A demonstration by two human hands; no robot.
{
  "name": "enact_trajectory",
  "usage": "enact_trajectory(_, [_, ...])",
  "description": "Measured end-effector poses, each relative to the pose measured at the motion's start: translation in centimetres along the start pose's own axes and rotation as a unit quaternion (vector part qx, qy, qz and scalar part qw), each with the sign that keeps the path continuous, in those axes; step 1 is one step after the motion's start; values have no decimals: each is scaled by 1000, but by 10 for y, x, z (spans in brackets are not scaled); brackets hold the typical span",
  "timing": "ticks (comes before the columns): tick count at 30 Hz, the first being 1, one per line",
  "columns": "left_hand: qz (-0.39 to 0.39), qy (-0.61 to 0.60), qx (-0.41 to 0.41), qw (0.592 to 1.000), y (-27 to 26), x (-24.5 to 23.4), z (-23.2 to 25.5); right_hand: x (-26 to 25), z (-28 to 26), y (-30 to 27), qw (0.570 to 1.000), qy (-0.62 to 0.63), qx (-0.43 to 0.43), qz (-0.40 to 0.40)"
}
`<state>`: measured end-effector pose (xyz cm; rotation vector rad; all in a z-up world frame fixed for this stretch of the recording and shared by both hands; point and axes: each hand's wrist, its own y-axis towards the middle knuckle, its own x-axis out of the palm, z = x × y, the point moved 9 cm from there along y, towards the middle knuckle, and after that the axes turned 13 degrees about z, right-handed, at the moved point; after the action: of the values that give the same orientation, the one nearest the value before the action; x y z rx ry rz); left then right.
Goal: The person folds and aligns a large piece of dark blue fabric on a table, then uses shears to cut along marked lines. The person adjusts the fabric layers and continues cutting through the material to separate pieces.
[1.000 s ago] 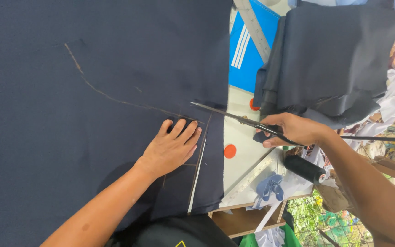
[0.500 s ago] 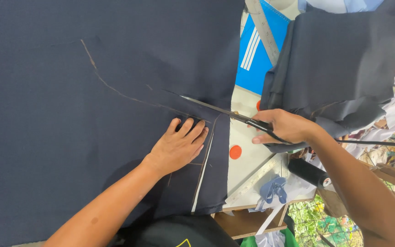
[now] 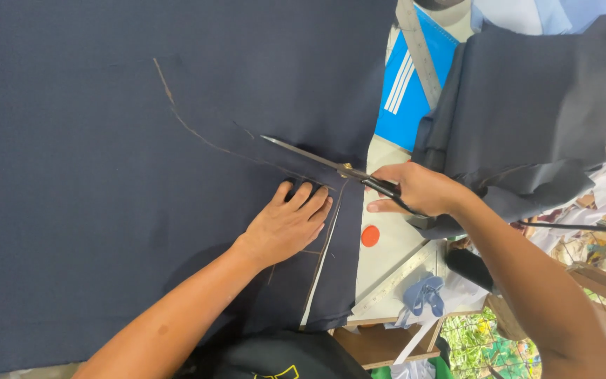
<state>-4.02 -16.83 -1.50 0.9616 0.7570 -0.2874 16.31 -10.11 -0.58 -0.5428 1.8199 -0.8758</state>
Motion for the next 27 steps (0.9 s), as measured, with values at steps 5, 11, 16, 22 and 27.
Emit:
enact_trajectory(5, [-5, -13, -7, 1000, 0, -2, -2, 1, -8, -3, 1000, -7, -2, 10])
enact_trajectory(11, [1, -10, -2, 1000, -3, -2, -2, 1, -50, -9, 1000, 3, 3, 14])
enact_trajectory(16, [1, -10, -1, 1000, -5, -1, -2, 16, -37, 7, 1000, 10, -10, 19])
enact_trajectory(22, [-8, -70, -42, 997, 0, -16, -12, 15, -59, -13, 997, 72, 3, 11])
enact_trajectory(27, [22, -29, -81, 996, -4, -98, -104, 22, -43, -18, 998, 26, 43, 27])
